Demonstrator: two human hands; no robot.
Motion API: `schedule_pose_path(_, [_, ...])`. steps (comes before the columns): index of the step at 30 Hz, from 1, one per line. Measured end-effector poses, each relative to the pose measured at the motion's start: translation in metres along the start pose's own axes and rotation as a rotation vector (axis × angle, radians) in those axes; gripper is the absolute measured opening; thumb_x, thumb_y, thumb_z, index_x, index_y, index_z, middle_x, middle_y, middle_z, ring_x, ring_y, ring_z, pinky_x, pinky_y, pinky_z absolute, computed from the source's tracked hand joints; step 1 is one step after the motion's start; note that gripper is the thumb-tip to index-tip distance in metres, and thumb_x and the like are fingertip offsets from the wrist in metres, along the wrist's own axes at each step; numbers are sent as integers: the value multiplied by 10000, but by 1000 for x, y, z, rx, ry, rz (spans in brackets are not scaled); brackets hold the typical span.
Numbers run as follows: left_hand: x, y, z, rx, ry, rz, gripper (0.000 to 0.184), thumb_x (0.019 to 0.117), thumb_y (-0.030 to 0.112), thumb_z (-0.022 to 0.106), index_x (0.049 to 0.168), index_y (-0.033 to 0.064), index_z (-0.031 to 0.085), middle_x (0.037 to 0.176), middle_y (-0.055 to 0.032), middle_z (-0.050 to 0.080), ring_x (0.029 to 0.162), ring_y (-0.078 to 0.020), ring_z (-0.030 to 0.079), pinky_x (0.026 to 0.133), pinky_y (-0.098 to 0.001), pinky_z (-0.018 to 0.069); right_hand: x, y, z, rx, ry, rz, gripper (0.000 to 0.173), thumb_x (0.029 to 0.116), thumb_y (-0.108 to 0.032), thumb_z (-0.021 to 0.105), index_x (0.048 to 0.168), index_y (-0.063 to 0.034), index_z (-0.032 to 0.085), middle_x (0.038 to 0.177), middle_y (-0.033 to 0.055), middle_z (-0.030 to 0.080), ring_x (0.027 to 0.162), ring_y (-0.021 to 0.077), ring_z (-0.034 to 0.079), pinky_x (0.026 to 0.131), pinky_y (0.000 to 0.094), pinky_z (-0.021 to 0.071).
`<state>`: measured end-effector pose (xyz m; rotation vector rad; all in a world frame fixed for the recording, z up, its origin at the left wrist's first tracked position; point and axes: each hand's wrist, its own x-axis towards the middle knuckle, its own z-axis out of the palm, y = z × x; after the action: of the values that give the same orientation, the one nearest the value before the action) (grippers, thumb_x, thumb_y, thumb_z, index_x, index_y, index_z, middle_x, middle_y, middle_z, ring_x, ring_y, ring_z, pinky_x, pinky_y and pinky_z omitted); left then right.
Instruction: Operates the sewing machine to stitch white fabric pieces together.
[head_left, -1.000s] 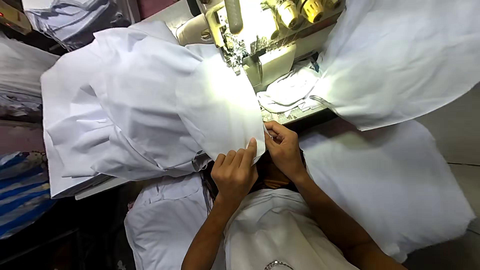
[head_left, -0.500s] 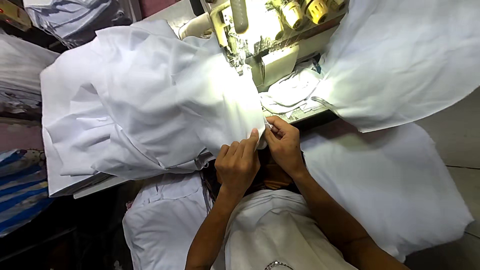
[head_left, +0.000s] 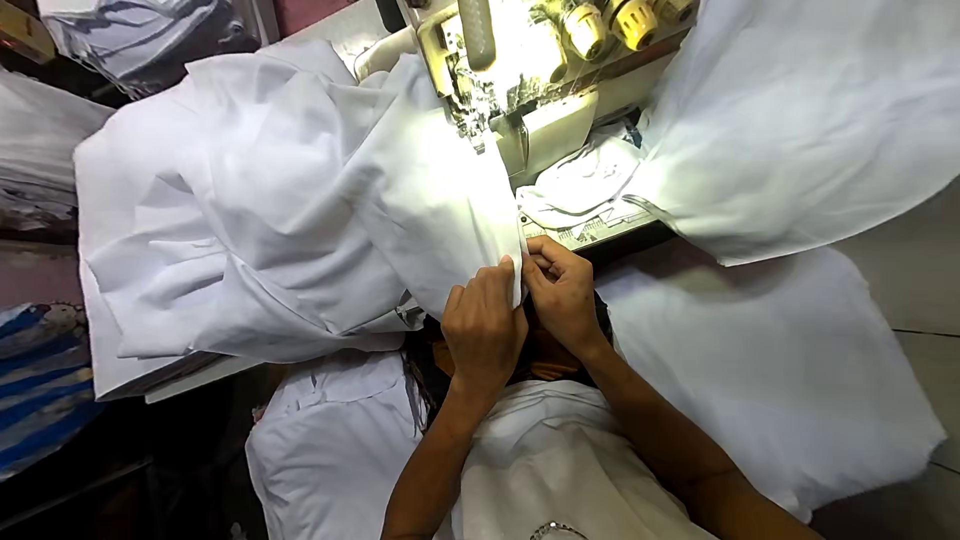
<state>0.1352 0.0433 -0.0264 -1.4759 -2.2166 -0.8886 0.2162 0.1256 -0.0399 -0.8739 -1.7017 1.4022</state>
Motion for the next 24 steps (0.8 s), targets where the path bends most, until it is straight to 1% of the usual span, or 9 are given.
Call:
schedule_pose_path(5, [-8, 0, 3, -62, 11, -32, 186, 875, 107, 697, 1025, 18, 761, 803, -84, 687, 725, -204, 636, 681, -322, 499, -1, 0, 2, 10, 9, 1, 93, 1013, -87, 614, 1034, -34, 688, 772, -13, 695, 634, -3, 626, 586, 148, 526])
schedule_pose_path(7, [-8, 1, 1, -97, 4, -57, 196, 885, 99, 692, 1052, 20, 757, 846, -92, 687, 794, -211, 652, 735, -313, 529, 0, 1, 2, -2, 15, -9, 101, 1018, -98, 611, 1023, -34, 689, 744, -19, 671, 603, -5, 596, 559, 146, 504])
schedule_pose_path(9, [-5, 1, -5, -115, -14, -84, 191, 912, 92, 671, 1078, 36, 747, 919, -108, 678, 877, -217, 655, 778, -301, 546, 2, 0, 1, -16, 19, -18, 110, 1024, -120, 617, 1022, -40, 691, 745, -19, 666, 607, -2, 595, 562, 150, 506])
schedule_pose_path(12, [2, -3, -15, -107, -41, -117, 141, 967, 101, 654, 1077, 63, 733, 998, -119, 601, 894, -198, 616, 758, -265, 536, 3, 2, 1, -35, 25, -48, 126, 1022, -152, 634, 1034, -46, 701, 795, -11, 696, 656, 9, 632, 592, 163, 533])
schedule_pose_path(14, [8, -5, -21, -120, -69, -108, 119, 1001, 115, 635, 1081, 72, 712, 1047, -113, 541, 845, -155, 578, 707, -226, 518, 2, 3, 2, -50, 35, -72, 132, 1022, -158, 636, 1025, -45, 704, 814, -9, 702, 685, 7, 647, 616, 162, 546])
schedule_pose_path(16, [12, -5, -24, -153, -91, -64, 119, 1017, 117, 615, 1085, 55, 690, 1063, -119, 541, 819, -145, 583, 676, -216, 520, 2, 3, 2, -58, 37, -79, 123, 1022, -139, 627, 1022, -41, 703, 820, -9, 703, 694, 0, 647, 626, 156, 546])
schedule_pose_path(18, [12, -3, -25, -171, -122, -29, 125, 1020, 133, 619, 1086, 47, 682, 1049, -119, 579, 844, -155, 622, 692, -226, 544, 1, 2, 2, -64, 38, -77, 108, 1016, -109, 616, 1020, -41, 700, 816, -8, 704, 688, -7, 645, 625, 149, 543])
schedule_pose_path(20, [9, -1, -24, -186, -130, -19, 147, 1000, 143, 655, 1085, 40, 714, 1011, -120, 618, 848, -170, 644, 712, -238, 556, 1, 2, 1, -62, 37, -69, 104, 1013, -89, 608, 1023, -34, 696, 816, -3, 703, 682, -9, 640, 625, 142, 538])
schedule_pose_path(24, [3, 0, -18, -182, -95, -19, 133, 965, 138, 699, 1040, 56, 772, 872, -92, 649, 775, -150, 646, 676, -223, 540, 3, 3, -1, -73, 43, -55, 119, 1019, -109, 613, 1025, -33, 704, 795, -6, 688, 663, -8, 625, 606, 144, 528])
